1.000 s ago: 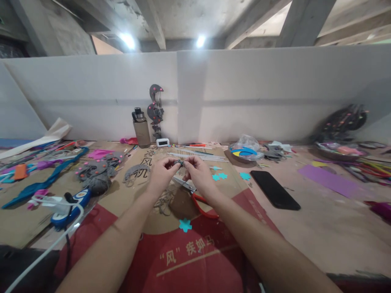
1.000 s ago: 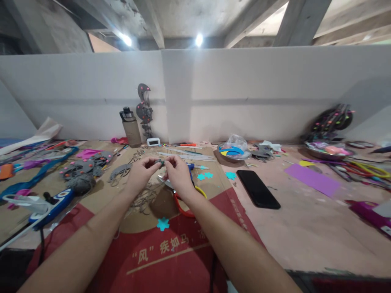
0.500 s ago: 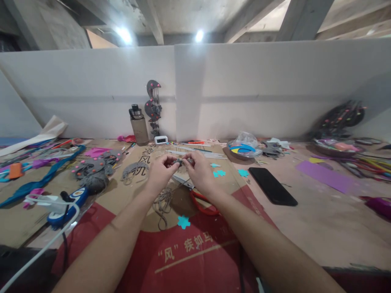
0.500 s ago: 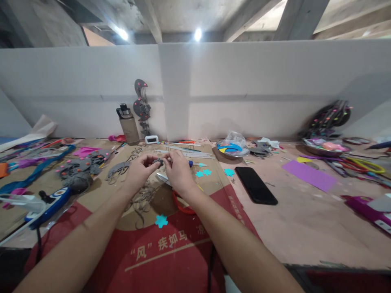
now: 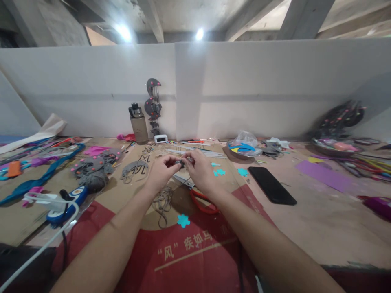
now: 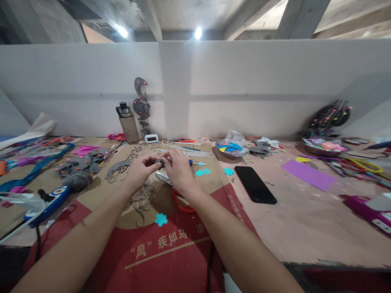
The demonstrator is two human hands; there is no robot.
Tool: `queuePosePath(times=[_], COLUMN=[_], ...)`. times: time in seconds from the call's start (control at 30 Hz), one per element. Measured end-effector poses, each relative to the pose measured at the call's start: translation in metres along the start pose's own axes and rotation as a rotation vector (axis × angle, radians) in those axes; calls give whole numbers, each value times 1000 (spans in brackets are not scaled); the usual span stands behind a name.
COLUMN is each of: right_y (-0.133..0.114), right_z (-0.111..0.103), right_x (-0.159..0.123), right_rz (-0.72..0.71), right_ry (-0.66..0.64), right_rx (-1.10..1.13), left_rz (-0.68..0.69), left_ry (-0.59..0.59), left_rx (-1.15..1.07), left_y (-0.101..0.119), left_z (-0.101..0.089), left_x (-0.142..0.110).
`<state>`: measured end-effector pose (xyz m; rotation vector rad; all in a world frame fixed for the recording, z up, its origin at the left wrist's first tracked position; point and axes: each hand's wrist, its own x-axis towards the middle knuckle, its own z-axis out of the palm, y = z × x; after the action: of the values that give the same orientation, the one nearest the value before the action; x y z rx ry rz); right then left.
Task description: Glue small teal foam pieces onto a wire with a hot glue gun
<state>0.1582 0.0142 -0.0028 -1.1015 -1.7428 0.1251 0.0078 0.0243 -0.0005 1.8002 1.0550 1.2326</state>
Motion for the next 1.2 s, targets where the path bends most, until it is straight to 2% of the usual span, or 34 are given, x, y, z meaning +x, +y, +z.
queuePosePath(times=[0.23, 0.6, 0.73, 0.9, 1.07, 1.2], right_y=[-4, -6, -8, -13, -15, -14], right_z=[-5, -6, -6, -6, -6, -5], right_x=[0, 0, -1, -2, -3, -5], right_rz=[25, 37, 41, 49, 30, 16], right_ry=[0, 5, -3, -35, -36, -41], right_rx=[22, 41, 45, 57, 62, 99], left_rz=[20, -26, 12, 55, 113, 105], left_ry=[-56, 55, 93, 80, 142, 180], left_rx=[5, 30, 77, 121, 175, 125], left_y=[6, 7, 10, 11, 13, 11], left_z=[0, 3, 3, 4, 4, 4], left_x=[-1, -2, -4, -6, -7, -6])
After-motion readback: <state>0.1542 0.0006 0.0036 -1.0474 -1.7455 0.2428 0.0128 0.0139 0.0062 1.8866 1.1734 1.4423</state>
